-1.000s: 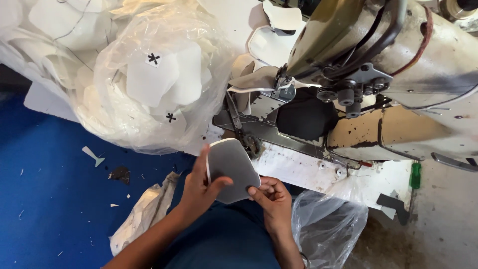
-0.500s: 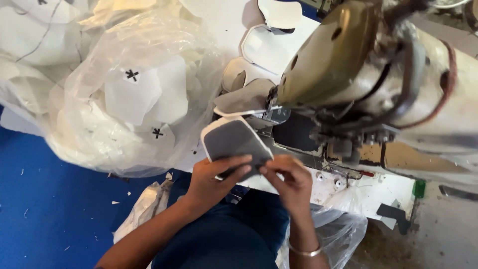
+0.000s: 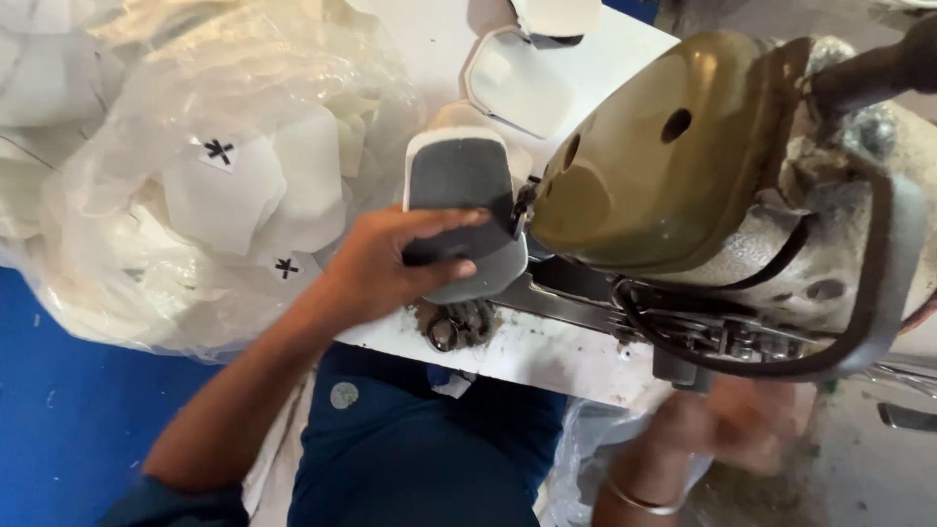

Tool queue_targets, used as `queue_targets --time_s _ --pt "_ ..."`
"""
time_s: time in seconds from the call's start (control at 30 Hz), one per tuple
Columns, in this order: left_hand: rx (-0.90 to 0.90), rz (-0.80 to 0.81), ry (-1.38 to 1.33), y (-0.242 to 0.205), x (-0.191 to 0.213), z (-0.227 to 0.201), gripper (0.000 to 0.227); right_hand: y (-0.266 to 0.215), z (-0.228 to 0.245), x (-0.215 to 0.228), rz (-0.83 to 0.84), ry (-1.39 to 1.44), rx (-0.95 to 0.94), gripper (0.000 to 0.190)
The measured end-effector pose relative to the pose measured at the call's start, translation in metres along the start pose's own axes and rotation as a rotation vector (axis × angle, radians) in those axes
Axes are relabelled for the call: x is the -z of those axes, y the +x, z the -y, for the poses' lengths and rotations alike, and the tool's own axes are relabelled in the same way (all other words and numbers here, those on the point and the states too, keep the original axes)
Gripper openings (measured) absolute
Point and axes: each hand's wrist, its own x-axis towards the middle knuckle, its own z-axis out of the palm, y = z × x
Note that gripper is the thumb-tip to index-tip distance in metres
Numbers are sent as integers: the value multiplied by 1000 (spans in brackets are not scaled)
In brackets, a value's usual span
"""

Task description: The person sews or processes shoe components using an industrial sewing machine.

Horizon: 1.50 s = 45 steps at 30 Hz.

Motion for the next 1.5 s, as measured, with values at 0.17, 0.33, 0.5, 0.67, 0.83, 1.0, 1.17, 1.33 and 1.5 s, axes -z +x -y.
queue_targets --time_s 0.17,0.33,0.5,0.67,0.83,1.0,1.17,1.33,1.5 --pt "319 161 -99 31 21 -10 53 31 -79 73 -165 -366 199 26" --pt "292 222 -238 38 30 2 54 -24 -100 75 -60 -903 216 54" --pt "281 296 -156 48 37 12 58 18 -75 77 -94 -561 95 47" --pt "322 296 -352 54 40 22 61 -139 -95 52 -2 -333 -114 32" --pt "388 121 -529 24 17 13 61 -114 41 -40 723 49 -597 13" --pt "299 -206 -320 -3 -15 6 57 -118 44 -49 716 89 -783 14" --pt "264 -333 -303 -15 -37 0 54 -122 37 -50 672 180 -920 14" --pt "340 -409 -581 -28 -65 7 50 -112 43 -54 677 171 -828 15" --pt "208 -452 -544 -20 -74 12 46 -112 40 -54 677 141 -855 16"
